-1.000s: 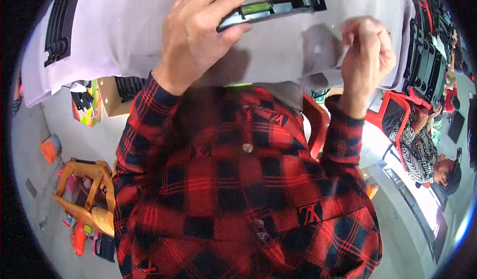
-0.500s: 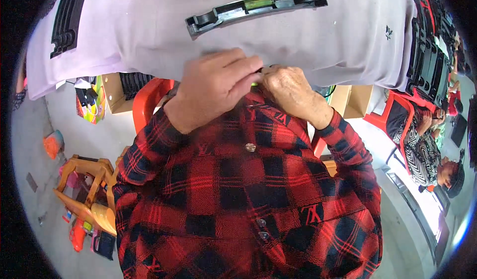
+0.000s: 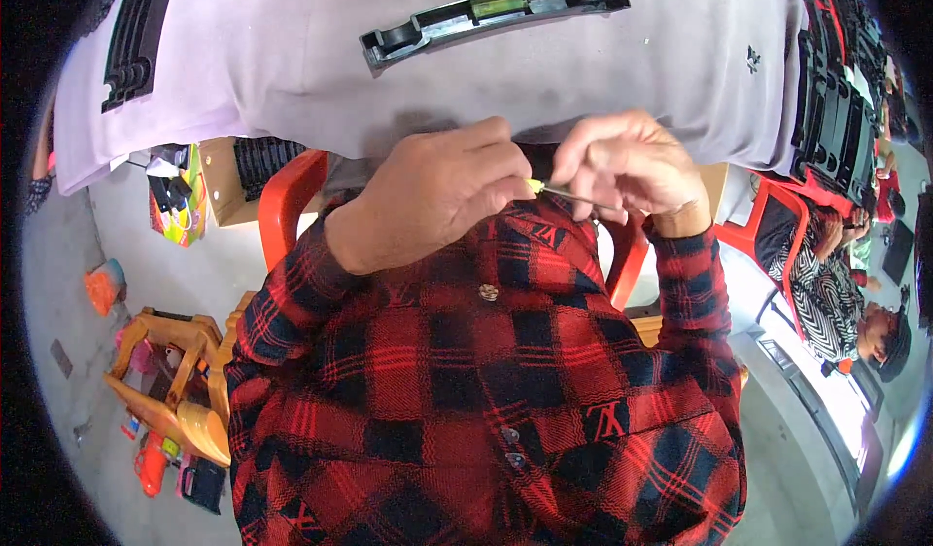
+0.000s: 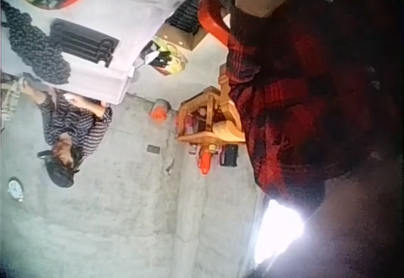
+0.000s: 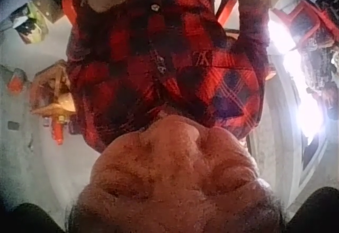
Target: The person assembles plastic level tools by inserting level vials and small plastic pieces into the housings by hand.
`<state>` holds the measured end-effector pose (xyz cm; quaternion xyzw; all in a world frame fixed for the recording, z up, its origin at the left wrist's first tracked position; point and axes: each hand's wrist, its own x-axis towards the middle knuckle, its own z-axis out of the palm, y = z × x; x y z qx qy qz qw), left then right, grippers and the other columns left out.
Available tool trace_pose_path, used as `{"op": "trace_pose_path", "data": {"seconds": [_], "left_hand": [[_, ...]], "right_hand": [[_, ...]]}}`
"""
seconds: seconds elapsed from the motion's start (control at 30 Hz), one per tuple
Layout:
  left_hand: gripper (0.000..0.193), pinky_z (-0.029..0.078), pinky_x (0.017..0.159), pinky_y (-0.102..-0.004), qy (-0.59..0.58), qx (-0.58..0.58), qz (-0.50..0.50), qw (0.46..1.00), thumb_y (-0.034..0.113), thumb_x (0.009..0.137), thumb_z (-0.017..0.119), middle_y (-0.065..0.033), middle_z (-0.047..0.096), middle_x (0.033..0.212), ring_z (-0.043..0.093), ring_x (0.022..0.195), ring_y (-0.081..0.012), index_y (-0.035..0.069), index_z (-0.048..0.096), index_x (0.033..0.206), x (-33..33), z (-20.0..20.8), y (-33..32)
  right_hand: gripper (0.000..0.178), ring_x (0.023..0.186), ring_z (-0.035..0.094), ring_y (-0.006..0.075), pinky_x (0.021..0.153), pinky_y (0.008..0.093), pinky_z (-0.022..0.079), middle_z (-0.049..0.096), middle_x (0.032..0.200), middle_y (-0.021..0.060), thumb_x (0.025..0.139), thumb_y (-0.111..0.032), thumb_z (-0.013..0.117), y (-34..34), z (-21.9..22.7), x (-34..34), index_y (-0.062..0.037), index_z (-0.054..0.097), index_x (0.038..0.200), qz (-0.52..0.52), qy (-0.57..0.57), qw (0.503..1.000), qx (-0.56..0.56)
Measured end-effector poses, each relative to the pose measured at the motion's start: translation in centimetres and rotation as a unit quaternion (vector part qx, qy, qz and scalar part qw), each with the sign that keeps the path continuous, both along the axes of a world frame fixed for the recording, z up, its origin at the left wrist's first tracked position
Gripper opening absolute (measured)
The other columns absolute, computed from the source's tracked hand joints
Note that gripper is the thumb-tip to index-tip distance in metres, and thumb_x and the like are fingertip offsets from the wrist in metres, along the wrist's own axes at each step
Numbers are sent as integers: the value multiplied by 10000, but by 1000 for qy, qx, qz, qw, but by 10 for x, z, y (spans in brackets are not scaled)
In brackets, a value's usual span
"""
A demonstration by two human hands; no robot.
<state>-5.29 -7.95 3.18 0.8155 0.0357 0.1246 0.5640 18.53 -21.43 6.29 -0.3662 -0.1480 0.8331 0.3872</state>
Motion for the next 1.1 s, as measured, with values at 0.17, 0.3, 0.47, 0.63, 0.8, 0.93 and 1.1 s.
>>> {"op": "trace_pose_path", "data": {"seconds": [0.17,0.3,0.47,0.63,0.8,0.93,1.1], "left_hand": [[145,459,698,-324,-10,-103,103,989,158,1007,587,-108,546,855,577,764,-251,18,623,998,8,7,-1],[148,486,766,-338,-30,-209,185,960,134,992,601,-126,605,915,616,844,-298,4,641,1051,24,10,-14],[201,498,760,-347,-32,-84,239,967,129,921,710,-115,634,951,625,863,-283,23,670,1087,26,2,-5],[350,521,768,-302,-61,84,350,931,28,807,808,-82,655,939,633,839,-194,17,683,1134,10,8,18],[434,500,777,-391,-68,251,361,895,104,725,831,-120,645,949,620,859,-296,2,673,1116,35,16,40],[463,452,775,-420,-20,272,325,906,143,674,842,-129,617,924,594,884,-339,12,669,1084,39,7,49],[380,514,742,-385,-52,320,280,904,160,757,834,-88,640,945,632,851,-270,34,697,1088,42,-15,61]], "right_hand": [[282,1048,630,165,974,294,489,664,1169,100,910,-36,659,9,-5,-44,7,665,1189,-179,-362,883,239],[208,1087,613,169,946,330,491,664,1154,85,1010,-87,539,31,-4,-63,4,657,1155,-259,-398,797,374],[418,889,655,186,807,294,511,696,977,120,1110,-306,400,56,2,-66,43,630,1125,-383,-227,846,293],[246,631,360,53,547,225,317,423,736,-33,1048,-271,579,89,26,-61,-32,627,1020,-477,-156,840,207],[381,472,192,73,446,253,175,231,561,-74,1060,-382,545,121,11,-43,-106,529,798,-488,-131,832,229],[455,447,221,81,445,264,192,263,539,-55,1054,-407,550,138,5,-49,-132,460,703,-480,-159,836,216],[490,446,225,87,441,273,200,285,533,-40,1066,-424,517,142,-5,-51,-139,426,679,-476,-149,843,200]]}}
